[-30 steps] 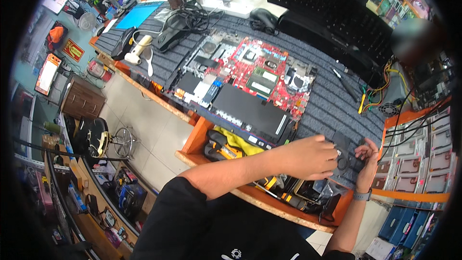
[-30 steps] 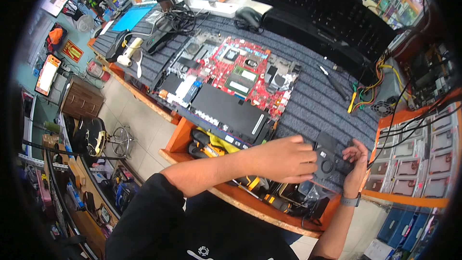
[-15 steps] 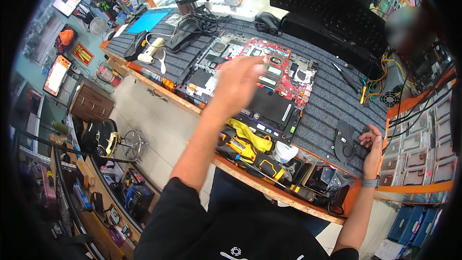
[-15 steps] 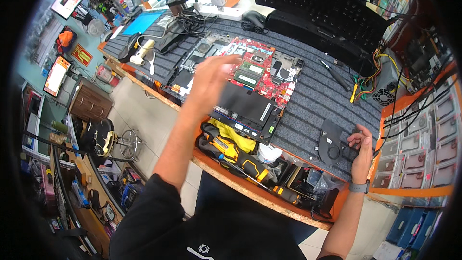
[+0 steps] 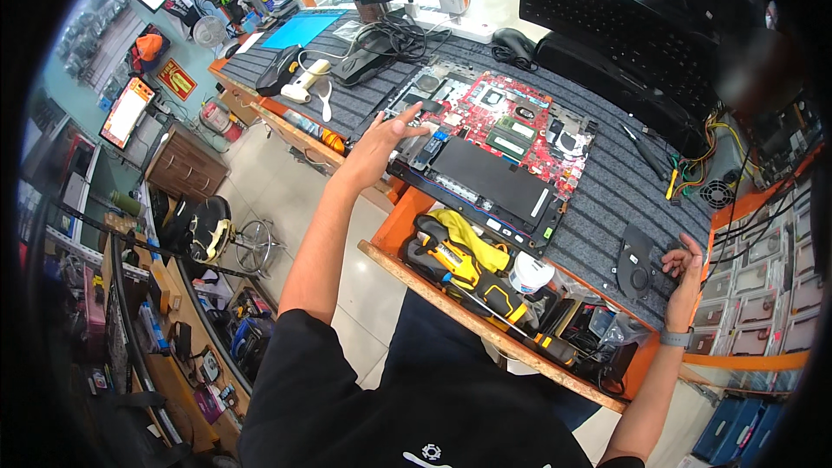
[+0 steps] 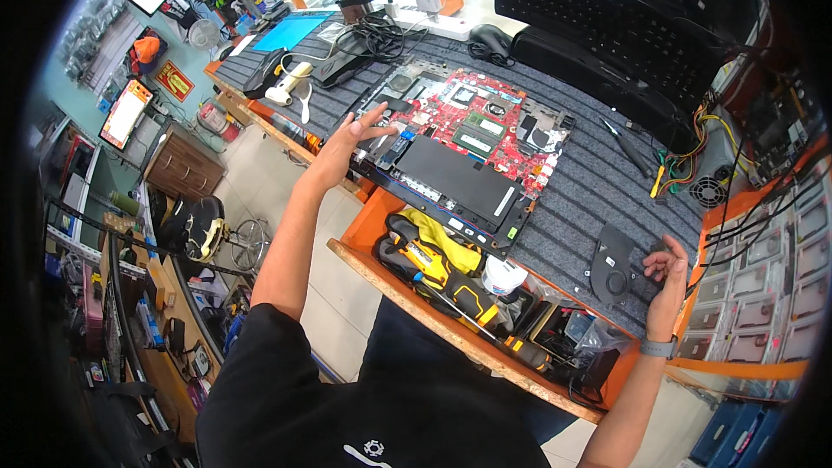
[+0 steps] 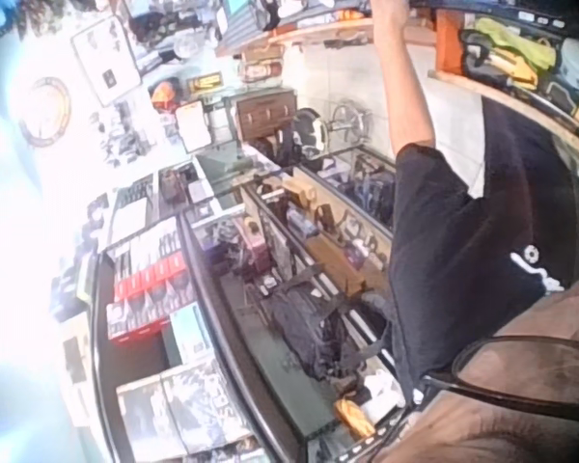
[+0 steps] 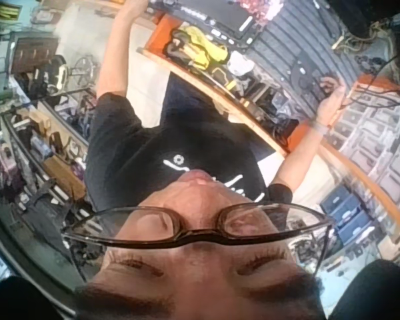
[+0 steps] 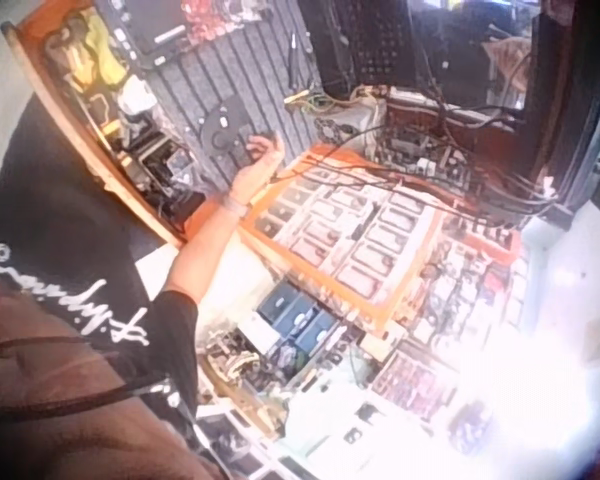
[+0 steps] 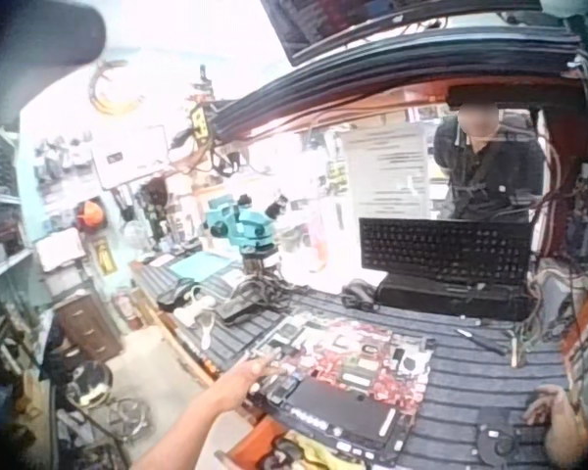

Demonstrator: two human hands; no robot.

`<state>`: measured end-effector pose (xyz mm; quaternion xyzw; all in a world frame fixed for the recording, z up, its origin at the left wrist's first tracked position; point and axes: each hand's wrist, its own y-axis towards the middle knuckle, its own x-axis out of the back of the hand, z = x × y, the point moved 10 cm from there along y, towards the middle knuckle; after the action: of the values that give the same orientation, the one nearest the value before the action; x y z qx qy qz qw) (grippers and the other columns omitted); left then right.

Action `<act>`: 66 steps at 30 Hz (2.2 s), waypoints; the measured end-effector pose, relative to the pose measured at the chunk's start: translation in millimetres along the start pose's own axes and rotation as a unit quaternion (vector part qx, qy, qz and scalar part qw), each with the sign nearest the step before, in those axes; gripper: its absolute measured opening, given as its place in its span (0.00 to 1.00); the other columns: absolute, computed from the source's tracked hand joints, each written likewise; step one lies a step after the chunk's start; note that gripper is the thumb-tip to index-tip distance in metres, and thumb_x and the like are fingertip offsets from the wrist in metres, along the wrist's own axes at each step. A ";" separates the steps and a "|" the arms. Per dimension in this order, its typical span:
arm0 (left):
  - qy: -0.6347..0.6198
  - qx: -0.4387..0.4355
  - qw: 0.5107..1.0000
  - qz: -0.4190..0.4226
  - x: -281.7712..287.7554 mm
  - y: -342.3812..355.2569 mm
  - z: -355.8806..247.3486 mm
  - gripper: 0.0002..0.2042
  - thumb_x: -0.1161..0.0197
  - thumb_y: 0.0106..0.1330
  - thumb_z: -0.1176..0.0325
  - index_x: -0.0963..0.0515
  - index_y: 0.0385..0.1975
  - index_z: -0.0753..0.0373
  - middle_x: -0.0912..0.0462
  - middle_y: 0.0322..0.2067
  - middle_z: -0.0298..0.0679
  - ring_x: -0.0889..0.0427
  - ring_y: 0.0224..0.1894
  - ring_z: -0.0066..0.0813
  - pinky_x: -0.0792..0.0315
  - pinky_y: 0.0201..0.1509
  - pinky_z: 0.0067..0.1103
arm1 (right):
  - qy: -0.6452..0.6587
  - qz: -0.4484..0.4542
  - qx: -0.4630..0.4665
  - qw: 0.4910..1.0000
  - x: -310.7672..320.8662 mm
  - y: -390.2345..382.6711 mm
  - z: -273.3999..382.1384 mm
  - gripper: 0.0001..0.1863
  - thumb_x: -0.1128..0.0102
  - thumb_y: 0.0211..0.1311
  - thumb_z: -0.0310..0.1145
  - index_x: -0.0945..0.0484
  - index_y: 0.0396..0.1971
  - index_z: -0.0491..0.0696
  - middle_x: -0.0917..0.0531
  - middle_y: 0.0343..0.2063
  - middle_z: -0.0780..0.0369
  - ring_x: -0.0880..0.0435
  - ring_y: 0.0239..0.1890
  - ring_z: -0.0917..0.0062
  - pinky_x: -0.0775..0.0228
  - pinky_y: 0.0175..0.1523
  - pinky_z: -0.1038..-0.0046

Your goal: The person holds a laptop fan and uses a utility knife to scrape or clean its connector pins and edges before placing it down next to the disassembled laptop.

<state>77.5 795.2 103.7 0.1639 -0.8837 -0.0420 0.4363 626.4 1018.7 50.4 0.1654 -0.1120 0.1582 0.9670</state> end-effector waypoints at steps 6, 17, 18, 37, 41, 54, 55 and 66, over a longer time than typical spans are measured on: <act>-0.010 -0.012 1.000 0.009 -0.8 -24.6 -4.8 0.46 0.80 0.77 0.28 0.41 0.81 0.58 0.14 0.61 0.42 0.36 0.79 0.41 0.70 0.87 0.46 | -0.006 0.005 0.007 1.000 2.4 -0.6 3.3 0.35 0.68 0.86 0.59 0.27 0.66 0.42 0.19 0.35 0.63 0.27 0.36 0.82 0.39 0.45 0.77; 0.059 -0.030 0.998 0.012 -8.7 -6.6 0.7 0.46 0.76 0.77 0.28 0.45 0.82 0.58 0.20 0.68 0.42 0.40 0.81 0.45 0.62 0.87 0.44 | -0.009 0.003 0.006 1.000 2.4 0.2 -0.2 0.38 0.69 0.86 0.62 0.28 0.67 0.42 0.19 0.35 0.64 0.27 0.36 0.82 0.38 0.45 0.77; 0.063 -0.029 0.998 0.013 -7.8 -9.1 0.0 0.46 0.76 0.77 0.27 0.45 0.82 0.58 0.19 0.67 0.42 0.39 0.80 0.45 0.62 0.87 0.44 | -0.007 0.004 0.006 1.000 2.8 0.6 -0.8 0.38 0.69 0.86 0.62 0.28 0.67 0.42 0.19 0.35 0.64 0.27 0.36 0.82 0.39 0.45 0.77; 0.049 -0.012 0.999 0.006 -4.8 -20.5 -0.7 0.42 0.67 0.80 0.31 0.44 0.82 0.57 0.22 0.70 0.42 0.35 0.79 0.43 0.60 0.86 0.44 | 0.021 0.011 0.006 1.000 0.0 -1.0 -1.9 0.36 0.67 0.86 0.60 0.28 0.68 0.44 0.18 0.35 0.65 0.26 0.35 0.83 0.38 0.45 0.77; 0.056 0.008 0.998 -0.013 -5.1 -24.4 10.7 0.40 0.68 0.80 0.32 0.43 0.82 0.55 0.20 0.68 0.42 0.37 0.80 0.44 0.60 0.86 0.44 | 0.045 -0.011 -0.021 0.999 9.5 -4.9 -22.8 0.35 0.67 0.86 0.58 0.29 0.67 0.41 0.18 0.37 0.64 0.24 0.38 0.83 0.33 0.45 0.78; 0.011 -0.320 0.939 0.123 -185.4 10.5 -281.9 0.34 0.25 0.64 0.52 0.25 0.65 0.67 0.18 0.58 0.50 0.23 0.67 0.51 0.32 0.72 0.39 | -0.366 0.100 0.067 0.923 -16.9 -31.6 67.2 0.37 0.26 0.61 0.56 0.21 0.60 0.43 0.21 0.54 0.53 0.20 0.53 0.61 0.28 0.59 0.60; 0.021 -0.319 0.938 0.133 -203.1 11.1 -288.6 0.35 0.25 0.64 0.51 0.25 0.65 0.67 0.19 0.59 0.50 0.24 0.67 0.51 0.32 0.72 0.40 | -0.412 0.109 0.102 0.899 -25.0 -38.9 72.8 0.40 0.22 0.56 0.57 0.21 0.61 0.44 0.22 0.57 0.53 0.21 0.55 0.58 0.28 0.59 0.57; 0.014 -0.293 0.943 0.159 -246.3 12.2 -295.3 0.38 0.22 0.59 0.51 0.26 0.66 0.65 0.26 0.61 0.45 0.27 0.64 0.48 0.34 0.68 0.40 | -0.404 0.139 0.063 0.902 -33.6 -44.3 63.3 0.45 0.15 0.44 0.54 0.22 0.62 0.47 0.26 0.60 0.56 0.27 0.62 0.58 0.33 0.62 0.55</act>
<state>445.5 907.4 101.7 -0.1132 -0.8408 -0.2263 0.4786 600.2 947.5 87.1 0.2587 -0.5048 0.2169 0.7945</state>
